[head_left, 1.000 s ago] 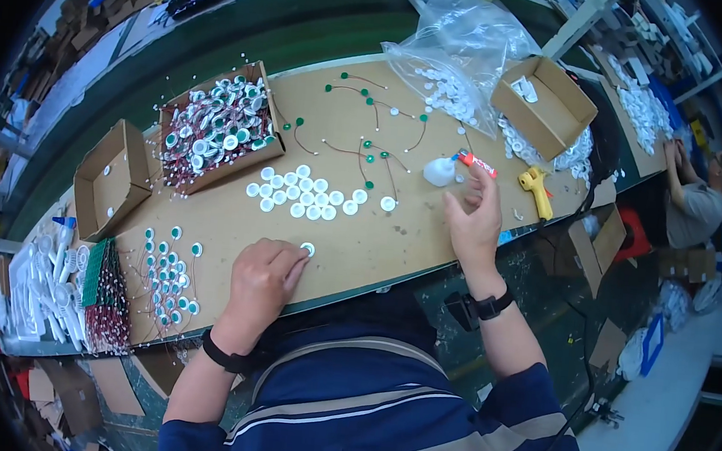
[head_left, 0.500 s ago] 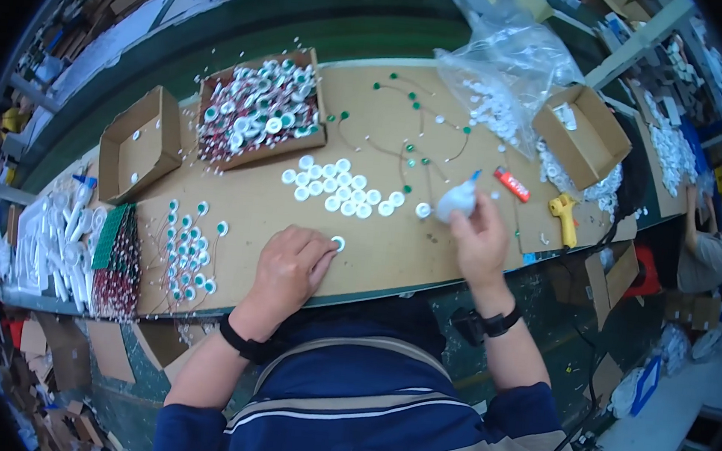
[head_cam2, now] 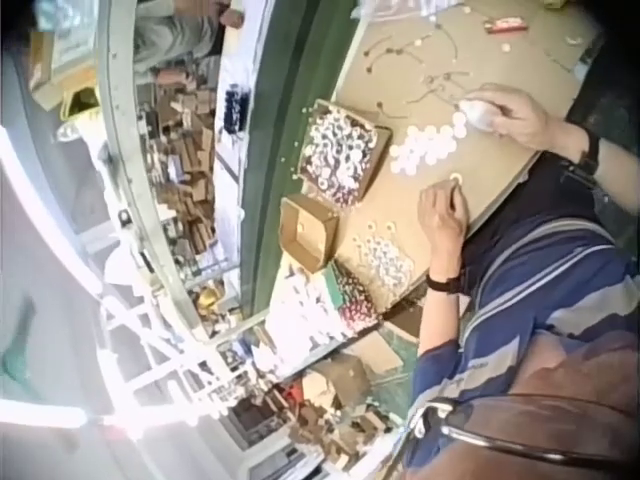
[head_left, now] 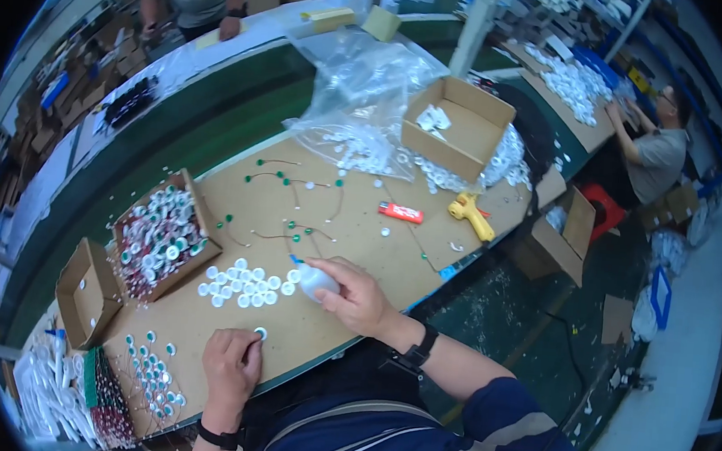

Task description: The person applies glue to a white plastic cap, presses a small green circuit board onto it, and then repeats this process for several more units. After assembling the components, they set the glue bottle aside and reach for a lighter.

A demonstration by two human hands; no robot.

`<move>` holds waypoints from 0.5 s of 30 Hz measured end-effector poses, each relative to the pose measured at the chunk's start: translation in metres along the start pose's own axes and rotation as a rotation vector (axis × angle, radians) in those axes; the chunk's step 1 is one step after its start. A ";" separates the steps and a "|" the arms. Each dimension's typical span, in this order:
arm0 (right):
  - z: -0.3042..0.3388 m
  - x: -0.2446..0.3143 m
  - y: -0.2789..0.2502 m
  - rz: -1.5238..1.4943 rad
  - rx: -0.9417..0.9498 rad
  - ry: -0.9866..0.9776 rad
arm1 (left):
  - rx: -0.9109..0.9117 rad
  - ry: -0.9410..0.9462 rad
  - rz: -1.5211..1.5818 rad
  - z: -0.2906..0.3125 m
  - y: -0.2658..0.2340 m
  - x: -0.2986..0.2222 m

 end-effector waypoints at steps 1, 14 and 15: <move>-0.002 0.003 -0.001 0.016 0.001 -0.032 | -0.011 -0.016 -0.012 -0.001 0.000 0.002; 0.005 -0.009 0.014 -0.193 0.173 -0.025 | -0.083 -0.098 -0.097 0.004 0.001 0.002; 0.004 -0.011 0.016 -0.237 0.181 0.012 | -0.086 -0.085 -0.085 0.004 0.000 0.002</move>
Point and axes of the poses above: each hand's wrist, its own z-axis away from the middle knuckle, its own y-axis out of the palm, x = y × z, the point moved 7 cm from there along -z, towards the middle knuckle, and after that the axes turned 13 degrees about z, right-handed, at the moved point
